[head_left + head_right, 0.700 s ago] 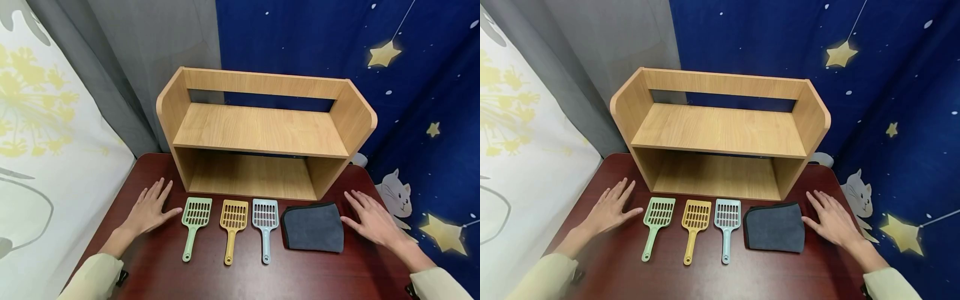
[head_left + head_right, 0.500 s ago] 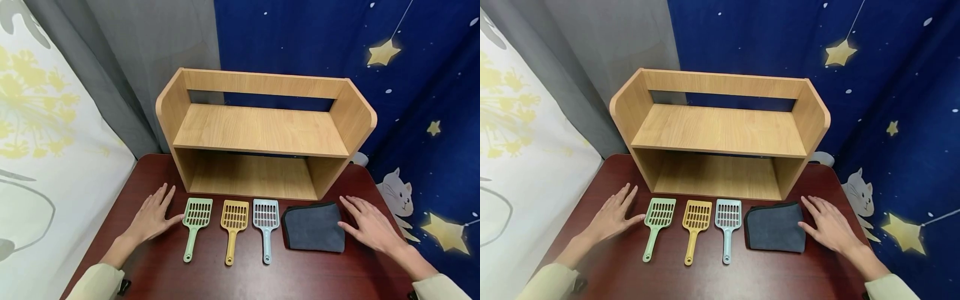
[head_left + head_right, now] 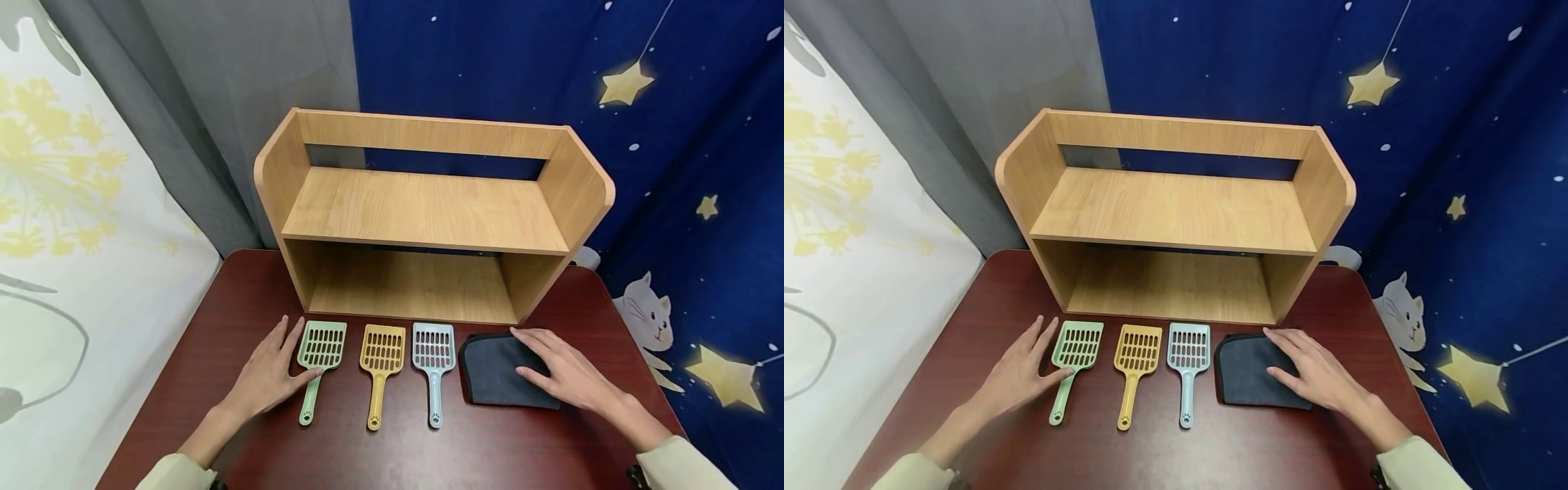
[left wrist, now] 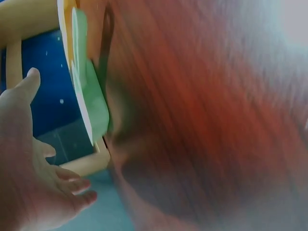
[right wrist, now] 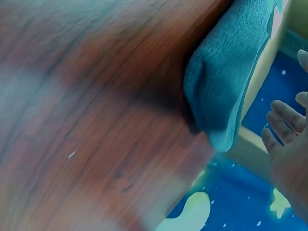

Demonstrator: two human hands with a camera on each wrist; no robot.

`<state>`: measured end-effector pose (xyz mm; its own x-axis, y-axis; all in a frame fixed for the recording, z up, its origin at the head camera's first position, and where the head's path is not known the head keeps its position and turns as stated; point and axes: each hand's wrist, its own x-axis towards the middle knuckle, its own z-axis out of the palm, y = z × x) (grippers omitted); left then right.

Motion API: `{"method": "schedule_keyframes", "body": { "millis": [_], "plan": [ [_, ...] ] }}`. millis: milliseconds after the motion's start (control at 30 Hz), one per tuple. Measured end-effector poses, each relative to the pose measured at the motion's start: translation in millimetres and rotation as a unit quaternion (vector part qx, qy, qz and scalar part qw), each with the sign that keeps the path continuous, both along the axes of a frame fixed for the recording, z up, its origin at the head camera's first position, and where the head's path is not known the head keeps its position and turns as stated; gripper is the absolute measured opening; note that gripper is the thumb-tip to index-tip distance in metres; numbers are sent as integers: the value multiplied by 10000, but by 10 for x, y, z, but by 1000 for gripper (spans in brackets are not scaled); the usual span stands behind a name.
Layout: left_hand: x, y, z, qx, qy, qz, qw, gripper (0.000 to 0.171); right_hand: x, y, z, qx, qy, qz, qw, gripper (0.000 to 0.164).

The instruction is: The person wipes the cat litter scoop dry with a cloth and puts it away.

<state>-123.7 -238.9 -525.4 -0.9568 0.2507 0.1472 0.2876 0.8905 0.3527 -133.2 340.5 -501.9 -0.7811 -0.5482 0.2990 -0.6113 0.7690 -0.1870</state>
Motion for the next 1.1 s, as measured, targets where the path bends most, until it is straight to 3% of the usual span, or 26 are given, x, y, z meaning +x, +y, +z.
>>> {"method": "schedule_keyframes", "body": {
  "millis": [267, 600, 867, 1100],
  "plan": [
    [155, 194, -3, 413, -229, 347, 9983, 109, -144, -254, -42, -210, -640, 196, 9975, 71],
    [305, 344, -51, 641, -419, 479, 9959, 110, -392, -434, -153, -502, -858, 464, 9940, 74],
    [326, 406, -87, 802, -554, 635, 9932, 109, -538, -505, -241, -551, -1220, 600, 9892, 72],
    [289, 391, -148, 777, -139, 533, 9955, 101, -605, -507, -352, -559, -1252, 468, 9895, 68]
  ]
}}
